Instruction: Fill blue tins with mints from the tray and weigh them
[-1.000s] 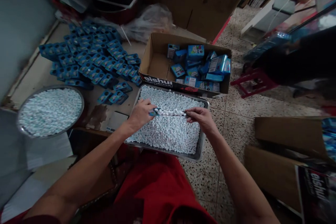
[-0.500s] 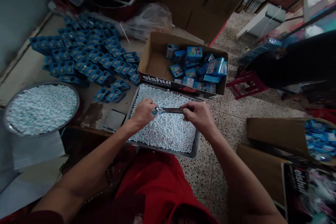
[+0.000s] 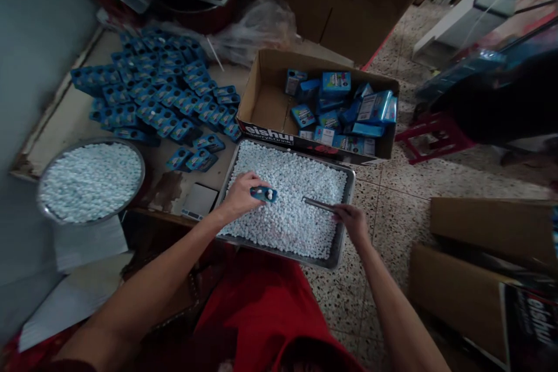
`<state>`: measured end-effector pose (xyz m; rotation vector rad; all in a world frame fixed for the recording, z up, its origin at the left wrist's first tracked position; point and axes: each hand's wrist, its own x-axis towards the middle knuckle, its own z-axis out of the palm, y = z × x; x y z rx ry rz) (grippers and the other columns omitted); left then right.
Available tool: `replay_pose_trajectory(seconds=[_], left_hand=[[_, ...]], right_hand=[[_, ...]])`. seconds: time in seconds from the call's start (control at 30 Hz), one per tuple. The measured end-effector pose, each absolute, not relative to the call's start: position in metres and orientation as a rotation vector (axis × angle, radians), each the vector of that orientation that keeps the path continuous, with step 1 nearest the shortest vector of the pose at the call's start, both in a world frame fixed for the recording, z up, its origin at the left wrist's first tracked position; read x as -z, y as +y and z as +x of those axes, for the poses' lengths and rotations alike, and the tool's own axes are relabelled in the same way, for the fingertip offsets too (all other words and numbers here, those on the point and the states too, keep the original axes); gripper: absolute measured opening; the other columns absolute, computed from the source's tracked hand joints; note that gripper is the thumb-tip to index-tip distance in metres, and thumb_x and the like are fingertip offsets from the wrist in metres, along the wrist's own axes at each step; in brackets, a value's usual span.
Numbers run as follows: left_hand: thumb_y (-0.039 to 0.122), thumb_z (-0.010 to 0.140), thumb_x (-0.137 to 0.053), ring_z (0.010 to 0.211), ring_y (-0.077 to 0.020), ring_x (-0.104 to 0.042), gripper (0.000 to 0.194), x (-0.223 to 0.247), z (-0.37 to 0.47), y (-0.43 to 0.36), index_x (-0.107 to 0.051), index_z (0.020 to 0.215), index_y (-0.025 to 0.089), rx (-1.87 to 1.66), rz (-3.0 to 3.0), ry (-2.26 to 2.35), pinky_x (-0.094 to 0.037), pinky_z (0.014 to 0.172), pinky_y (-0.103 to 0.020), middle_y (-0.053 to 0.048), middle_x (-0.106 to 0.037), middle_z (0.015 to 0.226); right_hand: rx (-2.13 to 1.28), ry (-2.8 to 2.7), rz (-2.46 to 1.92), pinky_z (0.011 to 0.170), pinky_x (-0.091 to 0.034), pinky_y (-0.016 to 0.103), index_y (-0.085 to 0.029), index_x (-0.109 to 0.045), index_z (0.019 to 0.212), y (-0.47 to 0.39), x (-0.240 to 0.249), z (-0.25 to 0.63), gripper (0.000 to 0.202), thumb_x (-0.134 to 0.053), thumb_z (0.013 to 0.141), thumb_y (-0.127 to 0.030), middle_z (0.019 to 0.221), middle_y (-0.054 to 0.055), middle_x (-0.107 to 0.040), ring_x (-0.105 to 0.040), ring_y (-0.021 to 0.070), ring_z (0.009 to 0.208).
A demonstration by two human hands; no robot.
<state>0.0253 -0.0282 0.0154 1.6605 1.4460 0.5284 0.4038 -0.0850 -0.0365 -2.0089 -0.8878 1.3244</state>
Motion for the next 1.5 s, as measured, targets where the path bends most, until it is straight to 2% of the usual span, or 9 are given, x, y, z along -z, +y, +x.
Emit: replay_pose_trajectory(seconds=[0.13, 0.23, 0.43, 0.67, 0.87, 1.1, 1.2, 1.3, 1.5], left_hand=[[0.026, 0.068, -0.086, 0.093, -0.0199, -0.064, 0.038, -0.018, 0.026, -0.033, -0.079, 0.106, 0.026, -0.570, 1.591, 1.448, -0.052, 0.081, -0.031, -0.004, -0.065, 0.101], [0.020, 0.069, -0.082, 0.094, -0.0219, -0.061, 0.033, -0.029, 0.020, -0.033, -0.080, 0.101, 0.024, -0.530, 1.780, 1.567, -0.051, 0.084, -0.034, -0.005, -0.064, 0.097], [0.014, 0.068, -0.076, 0.093, -0.0246, -0.057, 0.034, -0.040, 0.013, -0.035, -0.081, 0.100, 0.022, -0.376, 1.996, 1.687, -0.048, 0.086, -0.037, -0.006, -0.066, 0.097], [0.013, 0.071, -0.074, 0.096, -0.0253, -0.058, 0.030, -0.039, 0.034, -0.035, -0.079, 0.100, 0.020, -0.386, 1.988, 1.631, -0.048, 0.090, -0.040, -0.007, -0.064, 0.097], [0.009, 0.075, -0.069, 0.098, -0.0288, -0.054, 0.028, -0.044, 0.047, -0.034, -0.078, 0.101, 0.018, -0.303, 2.114, 1.635, -0.048, 0.087, -0.041, -0.011, -0.064, 0.098], [0.009, 0.077, -0.067, 0.095, -0.0284, -0.055, 0.023, -0.046, 0.049, -0.029, -0.078, 0.096, 0.017, -0.251, 2.092, 1.651, -0.048, 0.090, -0.043, -0.011, -0.065, 0.096], [0.013, 0.073, -0.074, 0.096, -0.0277, -0.058, 0.025, -0.043, 0.042, -0.026, -0.078, 0.098, 0.017, -0.316, 2.019, 1.676, -0.049, 0.090, -0.042, -0.009, -0.066, 0.097], [0.019, 0.071, -0.081, 0.096, -0.0254, -0.062, 0.032, -0.037, 0.029, -0.025, -0.078, 0.103, 0.018, -0.447, 1.882, 1.706, -0.051, 0.089, -0.038, -0.007, -0.067, 0.099], [0.025, 0.068, -0.087, 0.094, -0.0203, -0.066, 0.037, -0.019, 0.013, -0.031, -0.078, 0.104, 0.022, -0.587, 1.652, 1.580, -0.054, 0.086, -0.032, -0.004, -0.065, 0.100]], right_hand=[[-1.527, -0.801, -1.850, 0.065, -0.058, 0.030, -0.015, -0.077, 0.089, -0.076, 0.084, 0.343, 0.042, -0.076, 0.068, -0.052, 0.078, 0.005, -0.078, -0.070, 0.0186, 0.064], [-1.564, -0.724, -1.797, 0.063, -0.058, 0.028, -0.015, -0.076, 0.087, -0.074, 0.083, 0.333, 0.044, -0.080, 0.064, -0.052, 0.074, 0.005, -0.076, -0.067, 0.0156, 0.059], [-1.653, -0.687, -1.676, 0.054, -0.055, 0.024, -0.015, -0.079, 0.086, -0.069, 0.012, 0.363, 0.043, -0.091, 0.060, -0.046, 0.068, 0.004, -0.073, -0.064, 0.0126, 0.053], [-1.728, -0.957, -1.549, 0.050, -0.053, 0.022, -0.013, -0.079, 0.088, -0.030, -0.068, 0.334, 0.035, -0.087, 0.067, -0.040, 0.065, 0.003, -0.073, -0.065, 0.0115, 0.050], [-1.416, -1.479, -1.715, 0.049, -0.049, 0.023, -0.014, -0.080, 0.087, -0.012, -0.117, 0.306, 0.019, -0.067, 0.078, -0.025, 0.052, -0.001, -0.065, -0.063, 0.0128, 0.046], [-1.098, -1.887, -1.714, 0.054, -0.046, 0.024, -0.018, -0.081, 0.086, -0.019, -0.150, 0.276, 0.023, -0.060, 0.080, -0.013, 0.062, 0.001, -0.069, -0.066, 0.0136, 0.055], [-1.185, -1.726, -1.722, 0.055, -0.049, 0.025, -0.019, -0.081, 0.094, -0.030, -0.147, 0.288, 0.023, -0.061, 0.084, -0.017, 0.063, 0.001, -0.070, -0.066, 0.0137, 0.055], [-1.320, -1.381, -1.795, 0.054, -0.053, 0.026, -0.018, -0.081, 0.100, -0.048, -0.122, 0.329, 0.023, -0.068, 0.085, -0.031, 0.067, 0.003, -0.072, -0.067, 0.0152, 0.055], [-1.325, -0.860, -2.037, 0.055, -0.060, 0.031, -0.016, -0.080, 0.084, -0.103, -0.028, 0.428, 0.036, -0.084, 0.065, -0.046, 0.069, 0.007, -0.075, -0.069, 0.0194, 0.056]])
